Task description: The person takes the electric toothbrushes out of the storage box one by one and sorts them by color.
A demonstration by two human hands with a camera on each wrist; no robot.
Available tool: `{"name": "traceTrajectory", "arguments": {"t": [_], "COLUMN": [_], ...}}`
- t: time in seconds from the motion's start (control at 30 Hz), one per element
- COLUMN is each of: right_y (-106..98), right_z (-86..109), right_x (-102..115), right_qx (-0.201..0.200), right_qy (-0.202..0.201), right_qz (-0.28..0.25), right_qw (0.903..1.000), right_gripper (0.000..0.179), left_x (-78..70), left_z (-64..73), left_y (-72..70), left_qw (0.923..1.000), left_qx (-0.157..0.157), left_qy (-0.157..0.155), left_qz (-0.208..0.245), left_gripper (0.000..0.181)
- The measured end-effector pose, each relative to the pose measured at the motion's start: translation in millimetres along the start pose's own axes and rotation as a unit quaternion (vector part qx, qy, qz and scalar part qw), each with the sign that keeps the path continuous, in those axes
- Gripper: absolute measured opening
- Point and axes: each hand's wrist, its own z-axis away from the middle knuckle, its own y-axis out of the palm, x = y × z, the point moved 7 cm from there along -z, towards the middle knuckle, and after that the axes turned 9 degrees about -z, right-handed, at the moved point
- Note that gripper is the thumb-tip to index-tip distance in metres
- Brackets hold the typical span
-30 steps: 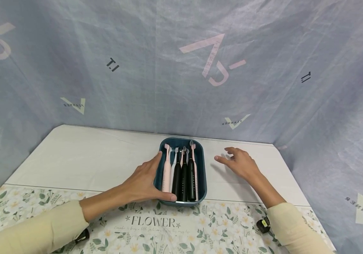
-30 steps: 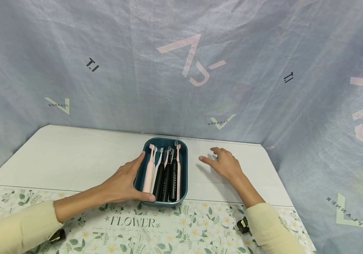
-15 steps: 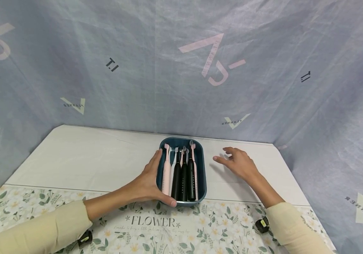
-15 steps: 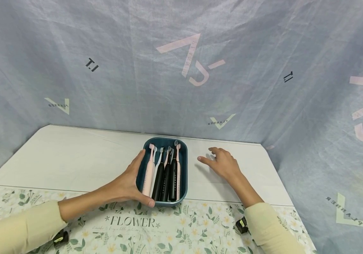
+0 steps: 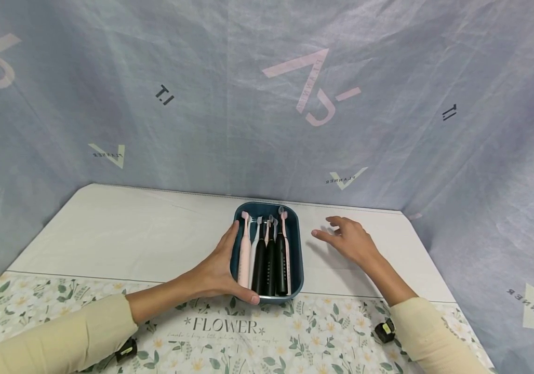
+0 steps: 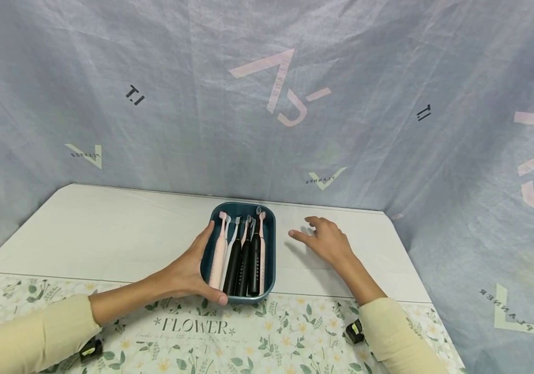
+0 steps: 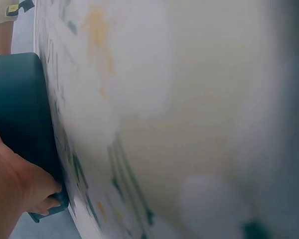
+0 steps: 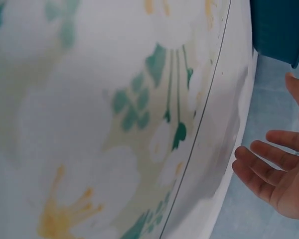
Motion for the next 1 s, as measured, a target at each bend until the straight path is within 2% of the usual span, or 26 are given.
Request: {"name": "traceTrajectory", "arguments": {"t": [0.43,0.87,1.0], "right_y": [5.1,17.7,22.7], "right_z": [-3.6,-5.4,-4.9], "right_x": [13.0,25.3,28.7], "right_qx": [0.005,0.028,0.039], "right_qy": [-0.012,-0.009,-0.011], "right_qz": [-0.026,-0.128,-0.162], "right_qw": [0.9996,0.9914,0.9859], "right_gripper": [0.089,0.078,0.076], "left_x": [0.6,1.2,1.6], "left_z": [-1.9,-0.7,0.6], "left_y": [0.3,-0.3,-1.4], "left_qw": [0.9999,0.9998,0.9998], "left_qx": [-0.001,0.008,0.01], "left_qy": [-0.011,-0.013,-0.013], "left_qz": [-0.005,-0.011,-0.01], "left_gripper": [0.182,0.179,0.177]}}
